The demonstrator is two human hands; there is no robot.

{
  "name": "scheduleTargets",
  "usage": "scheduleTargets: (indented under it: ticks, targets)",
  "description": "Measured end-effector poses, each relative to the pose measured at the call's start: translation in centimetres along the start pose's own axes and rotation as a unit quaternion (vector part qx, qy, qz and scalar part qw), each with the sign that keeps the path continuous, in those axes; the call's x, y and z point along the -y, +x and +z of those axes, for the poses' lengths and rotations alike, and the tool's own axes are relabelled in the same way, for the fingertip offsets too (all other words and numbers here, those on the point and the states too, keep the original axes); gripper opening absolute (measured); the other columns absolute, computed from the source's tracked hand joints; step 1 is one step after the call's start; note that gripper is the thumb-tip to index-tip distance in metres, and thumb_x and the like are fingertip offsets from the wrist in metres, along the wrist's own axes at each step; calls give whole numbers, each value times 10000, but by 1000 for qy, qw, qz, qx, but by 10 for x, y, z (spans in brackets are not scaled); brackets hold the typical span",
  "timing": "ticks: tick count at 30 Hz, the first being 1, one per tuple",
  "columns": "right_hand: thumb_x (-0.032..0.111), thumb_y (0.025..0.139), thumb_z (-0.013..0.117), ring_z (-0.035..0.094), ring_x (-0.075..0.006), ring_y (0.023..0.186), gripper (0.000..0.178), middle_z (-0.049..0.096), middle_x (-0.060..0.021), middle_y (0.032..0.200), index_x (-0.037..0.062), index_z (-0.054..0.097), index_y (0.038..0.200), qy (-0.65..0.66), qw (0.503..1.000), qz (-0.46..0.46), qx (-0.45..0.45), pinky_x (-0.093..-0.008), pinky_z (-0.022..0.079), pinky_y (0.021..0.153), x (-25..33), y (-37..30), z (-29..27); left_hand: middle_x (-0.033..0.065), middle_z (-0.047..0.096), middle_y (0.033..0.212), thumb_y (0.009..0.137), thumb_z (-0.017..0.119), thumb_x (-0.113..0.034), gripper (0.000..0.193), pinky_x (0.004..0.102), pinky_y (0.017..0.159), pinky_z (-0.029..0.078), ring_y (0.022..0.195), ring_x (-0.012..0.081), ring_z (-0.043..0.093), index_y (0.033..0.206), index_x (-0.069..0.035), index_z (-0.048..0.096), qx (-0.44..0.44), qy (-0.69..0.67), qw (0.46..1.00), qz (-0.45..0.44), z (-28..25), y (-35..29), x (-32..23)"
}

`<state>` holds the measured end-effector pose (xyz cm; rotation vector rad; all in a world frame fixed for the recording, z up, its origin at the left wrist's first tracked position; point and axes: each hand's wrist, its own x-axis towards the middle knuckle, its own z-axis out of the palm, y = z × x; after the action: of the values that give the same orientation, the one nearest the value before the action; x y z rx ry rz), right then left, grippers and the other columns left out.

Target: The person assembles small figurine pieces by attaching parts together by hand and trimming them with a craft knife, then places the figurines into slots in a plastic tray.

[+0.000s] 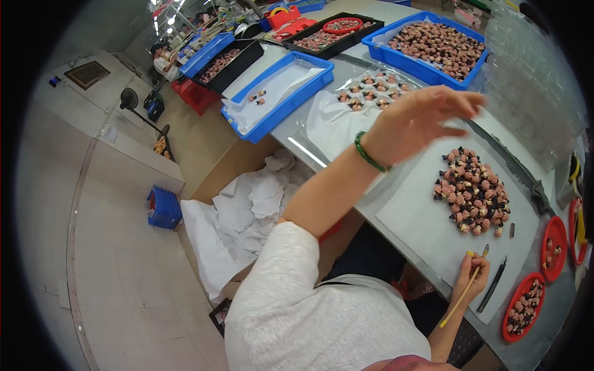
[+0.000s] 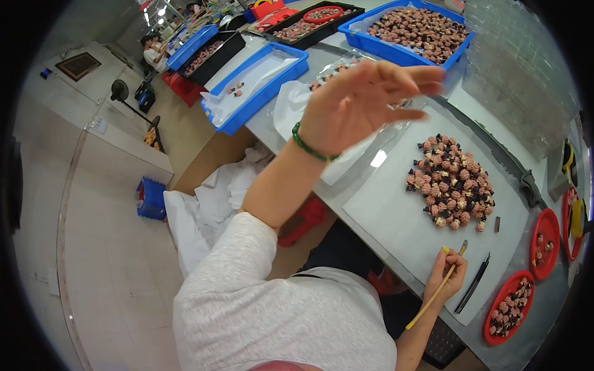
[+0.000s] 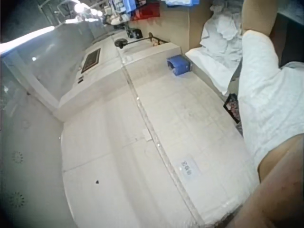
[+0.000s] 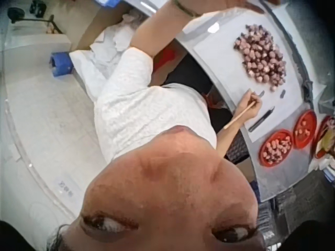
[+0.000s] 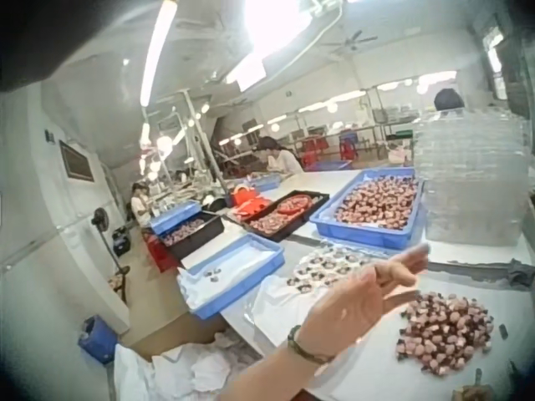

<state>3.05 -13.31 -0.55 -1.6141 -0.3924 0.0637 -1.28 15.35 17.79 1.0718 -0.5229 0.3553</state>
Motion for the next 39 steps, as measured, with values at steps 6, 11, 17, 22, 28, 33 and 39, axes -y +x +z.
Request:
scheduleTargets:
  ticks: [6, 11, 17, 22, 28, 33, 39]
  targets:
    - [67, 807, 561, 522, -175, 835, 222, 554, -75, 927, -13, 500, 1005, -88, 983, -155, -44, -241, 415, 748, -13, 6, -1, 139, 436, 1170, 894, 281, -376, 493, 340, 864, 374, 1067, 202, 431, 1035, 31, 522, 225, -156, 960, 54, 106, -8, -1]
    - [64, 805, 573, 500, -129, 786, 143, 544, -67, 889, 15, 469, 890, -53, 996, -59, -30, -221, 404, 724, -5, 5, -3, 124, 526, 1015, 874, 466, -289, 352, 248, 829, 375, 949, 140, 487, 1023, 26, 519, 230, 111, 966, 36, 127, -24, 1]
    - [64, 805, 583, 481, -91, 747, 142, 536, -59, 854, 39, 444, 793, 2, 1000, -7, 9, -202, 394, 703, -9, -1, -1, 104, 543, 949, 753, 575, -20, 210, 231, 825, 353, 887, 148, 504, 959, 14, 551, 214, 25, 976, -37, 143, -38, -22]
    - [76, 806, 587, 479, -88, 745, 147, 539, -57, 844, 40, 446, 790, 10, 1000, -26, 12, -198, 392, 699, -13, 1, -3, 102, 541, 958, 742, 574, -20, 225, 235, 836, 339, 905, 151, 490, 964, 15, 550, 211, 11, 977, -17, 146, -51, -31]
    - [77, 807, 589, 475, -85, 748, 144, 537, -51, 848, 36, 453, 789, 8, 1000, -19, 12, -197, 393, 706, -13, 2, -2, 99, 538, 968, 729, 572, -21, 244, 241, 849, 321, 925, 155, 473, 969, 17, 548, 211, -29, 977, -5, 143, -60, -40]
    - [71, 805, 590, 483, -90, 752, 132, 534, -48, 852, 29, 465, 808, 3, 999, -35, 13, -201, 399, 717, -11, 0, 4, 97, 536, 977, 718, 570, -22, 259, 245, 860, 306, 942, 158, 458, 973, 18, 546, 209, -52, 977, 6, 144, -65, -44]
    - [82, 804, 591, 472, -77, 723, 140, 536, -40, 837, 30, 461, 797, -24, 999, -45, 11, -193, 397, 687, -12, -6, -7, 95, 533, 987, 706, 568, -23, 277, 251, 873, 288, 962, 162, 441, 978, 19, 544, 208, -66, 976, 28, 163, -78, -36]
